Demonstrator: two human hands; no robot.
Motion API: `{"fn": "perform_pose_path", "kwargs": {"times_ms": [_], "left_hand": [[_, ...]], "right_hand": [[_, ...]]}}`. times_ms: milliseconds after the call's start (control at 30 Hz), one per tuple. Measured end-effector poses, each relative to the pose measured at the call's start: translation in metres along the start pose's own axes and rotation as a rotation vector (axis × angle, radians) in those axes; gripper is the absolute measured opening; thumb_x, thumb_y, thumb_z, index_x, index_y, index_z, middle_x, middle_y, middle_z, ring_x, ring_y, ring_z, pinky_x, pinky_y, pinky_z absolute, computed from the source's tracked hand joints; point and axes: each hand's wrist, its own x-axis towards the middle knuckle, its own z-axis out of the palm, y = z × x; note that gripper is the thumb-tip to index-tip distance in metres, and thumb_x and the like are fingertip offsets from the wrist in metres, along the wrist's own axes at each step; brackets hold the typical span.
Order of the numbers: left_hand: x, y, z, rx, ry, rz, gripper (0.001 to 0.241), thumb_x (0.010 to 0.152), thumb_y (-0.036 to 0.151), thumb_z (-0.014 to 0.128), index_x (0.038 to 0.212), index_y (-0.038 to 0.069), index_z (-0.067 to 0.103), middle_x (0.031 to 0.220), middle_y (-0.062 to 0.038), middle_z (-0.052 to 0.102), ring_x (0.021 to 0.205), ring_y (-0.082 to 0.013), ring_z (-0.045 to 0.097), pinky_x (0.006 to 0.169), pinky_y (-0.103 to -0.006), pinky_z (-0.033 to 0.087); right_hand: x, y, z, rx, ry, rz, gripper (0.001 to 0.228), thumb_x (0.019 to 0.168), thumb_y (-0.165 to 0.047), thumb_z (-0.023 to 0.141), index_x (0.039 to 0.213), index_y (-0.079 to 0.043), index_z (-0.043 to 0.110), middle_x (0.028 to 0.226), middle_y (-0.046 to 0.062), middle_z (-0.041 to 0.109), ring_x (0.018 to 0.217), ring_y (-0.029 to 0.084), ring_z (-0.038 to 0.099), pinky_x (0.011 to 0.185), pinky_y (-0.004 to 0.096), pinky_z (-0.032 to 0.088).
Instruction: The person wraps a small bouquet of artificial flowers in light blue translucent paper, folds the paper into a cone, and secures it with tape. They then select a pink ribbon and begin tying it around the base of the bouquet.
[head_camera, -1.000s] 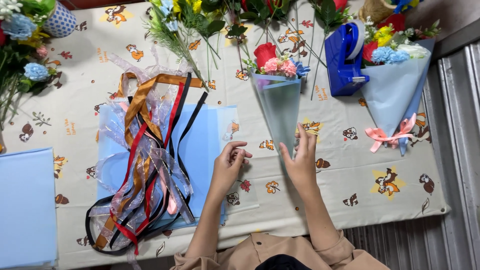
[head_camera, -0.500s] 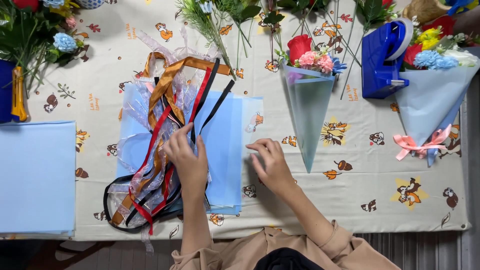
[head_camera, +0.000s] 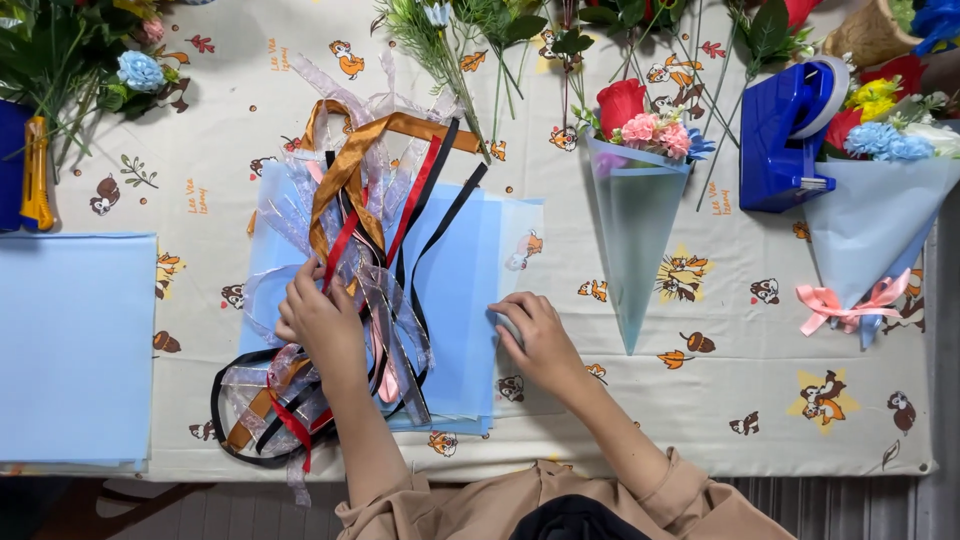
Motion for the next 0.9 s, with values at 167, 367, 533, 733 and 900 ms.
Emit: {"fn": "perform_pose_path", "kwargs": {"times_ms": [167, 367, 533, 733, 900], "left_hand": [[0.004, -0.005, -0.003, -0.085, -0.001, 0.003, 0.015, 0.084, 0.010, 0.060, 0.097, 0.017, 0.055, 0.083, 0.005, 0.046, 0.088, -0.0184, 0.045, 0.082, -0.0406, 0.026], [0.000, 0.012, -0.011, -0.149, 0.051, 0.053, 0.012, 0.083, 0.010, 0.062, 0.093, 0.015, 0.057, 0.088, 0.003, 0.043, 0.089, -0.0188, 0.046, 0.083, -0.0402, 0.028], [-0.007, 0.029, -0.012, -0.261, 0.077, 0.201, 0.017, 0.084, 0.006, 0.059, 0.100, 0.012, 0.056, 0.095, -0.003, 0.043, 0.093, -0.0213, 0.041, 0.082, -0.0388, 0.030], [-0.015, 0.033, -0.003, -0.346, -0.015, 0.439, 0.014, 0.087, 0.010, 0.055, 0.100, 0.014, 0.058, 0.093, -0.002, 0.048, 0.095, -0.0214, 0.047, 0.087, -0.0368, 0.034], [-0.020, 0.034, -0.003, -0.324, -0.125, 0.511, 0.016, 0.086, 0.008, 0.054, 0.101, 0.011, 0.056, 0.098, -0.005, 0.054, 0.108, -0.0252, 0.049, 0.098, -0.0397, 0.031]], "right_hand": [[0.003, -0.002, 0.001, -0.034, -0.007, 0.013, 0.024, 0.085, -0.018, 0.051, 0.109, -0.014, 0.056, 0.098, 0.004, 0.051, 0.093, 0.019, 0.049, 0.087, 0.034, 0.040], [0.007, -0.005, 0.003, -0.038, 0.001, -0.009, 0.024, 0.085, -0.017, 0.052, 0.107, -0.013, 0.057, 0.098, 0.004, 0.053, 0.092, 0.019, 0.050, 0.083, 0.033, 0.041], [0.029, -0.021, 0.011, -0.068, 0.035, -0.159, 0.025, 0.082, -0.008, 0.053, 0.107, -0.011, 0.057, 0.101, 0.005, 0.055, 0.093, 0.019, 0.052, 0.080, 0.033, 0.043], [0.062, -0.032, 0.033, -0.211, 0.052, -0.427, 0.020, 0.078, 0.002, 0.050, 0.091, -0.011, 0.058, 0.118, 0.003, 0.050, 0.092, 0.022, 0.051, 0.070, 0.032, 0.044], [0.075, -0.025, 0.030, -0.313, 0.076, -0.430, 0.021, 0.079, -0.003, 0.054, 0.097, -0.014, 0.058, 0.106, 0.001, 0.055, 0.086, 0.020, 0.050, 0.064, 0.029, 0.042]]}}
